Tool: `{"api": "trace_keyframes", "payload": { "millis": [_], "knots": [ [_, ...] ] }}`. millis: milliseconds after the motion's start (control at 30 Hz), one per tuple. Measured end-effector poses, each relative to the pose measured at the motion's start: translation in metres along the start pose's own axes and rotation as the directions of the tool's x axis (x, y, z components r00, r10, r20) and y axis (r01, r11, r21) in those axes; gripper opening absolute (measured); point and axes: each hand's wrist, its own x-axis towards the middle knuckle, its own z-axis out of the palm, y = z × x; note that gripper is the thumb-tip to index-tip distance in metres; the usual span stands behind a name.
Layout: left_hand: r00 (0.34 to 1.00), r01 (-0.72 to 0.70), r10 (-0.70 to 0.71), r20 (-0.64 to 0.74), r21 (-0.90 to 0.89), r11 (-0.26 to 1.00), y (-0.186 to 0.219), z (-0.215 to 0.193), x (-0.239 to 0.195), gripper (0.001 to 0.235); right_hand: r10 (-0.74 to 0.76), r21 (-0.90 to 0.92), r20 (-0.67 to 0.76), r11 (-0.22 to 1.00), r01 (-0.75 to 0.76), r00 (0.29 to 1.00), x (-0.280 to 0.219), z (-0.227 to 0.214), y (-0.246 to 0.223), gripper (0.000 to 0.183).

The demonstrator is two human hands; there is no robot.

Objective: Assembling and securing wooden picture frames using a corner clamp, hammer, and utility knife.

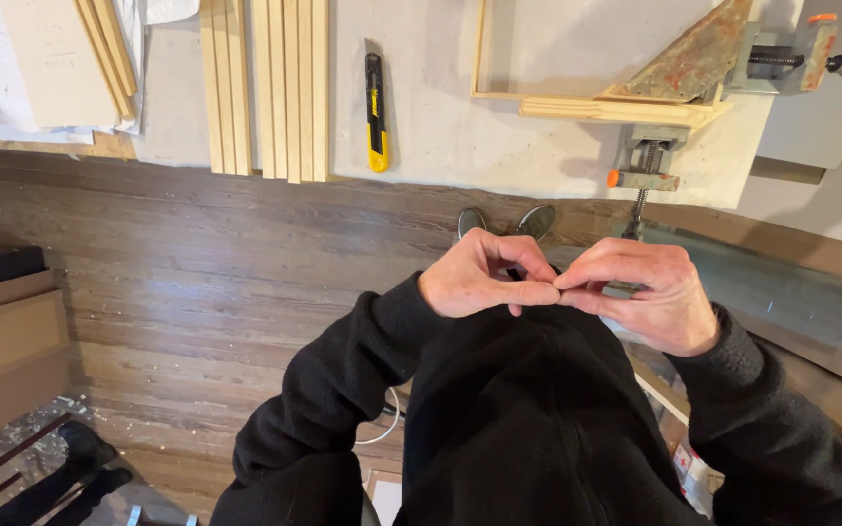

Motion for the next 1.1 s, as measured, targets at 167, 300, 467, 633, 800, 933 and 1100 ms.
{"api": "trace_keyframes", "payload": {
  "millis": [167,300,467,633,800,933,1100],
  "knots": [
    [0.999,0.027,-0.028,0.033,0.034,0.999,-0.005,-0.008,0.003,0.013,0.037,-0.019,0.001,0.999,-0.037,0.999,0.002,0.002,-0.003,0.026],
    [0.999,-0.01,0.009,0.053,0.026,1.0,-0.003,-0.006,0.002,0.013,-0.021,-0.054,-0.006,0.998,0.02,1.0,0.003,0.002,0.0,0.025],
    [1.0,0.003,0.0,0.019,-0.12,0.993,-0.01,0.0,0.002,0.011,-0.007,0.096,-0.039,0.995,0.011,0.999,-0.002,0.008,0.016,0.021],
    [0.999,-0.02,0.024,0.024,-0.186,0.982,-0.008,0.008,0.004,0.012,0.114,0.362,-0.088,0.929,-0.074,0.99,-0.022,0.025,0.048,0.018],
    [0.998,-0.022,0.034,0.055,-0.217,0.976,-0.006,0.008,0.007,0.011,0.176,0.729,-0.142,0.684,-0.017,0.974,-0.029,0.048,0.064,0.012],
    [0.998,-0.056,0.064,0.027,-0.241,0.969,-0.016,0.003,0.011,0.012,0.237,0.893,-0.194,0.445,0.071,0.952,-0.026,0.051,0.062,0.011],
    [0.984,-0.015,0.008,-0.178,-0.039,0.999,-0.058,-0.067,0.038,0.015,0.35,0.988,-0.152,0.063,0.139,0.924,-0.026,0.041,0.058,0.014]
  ]
}}
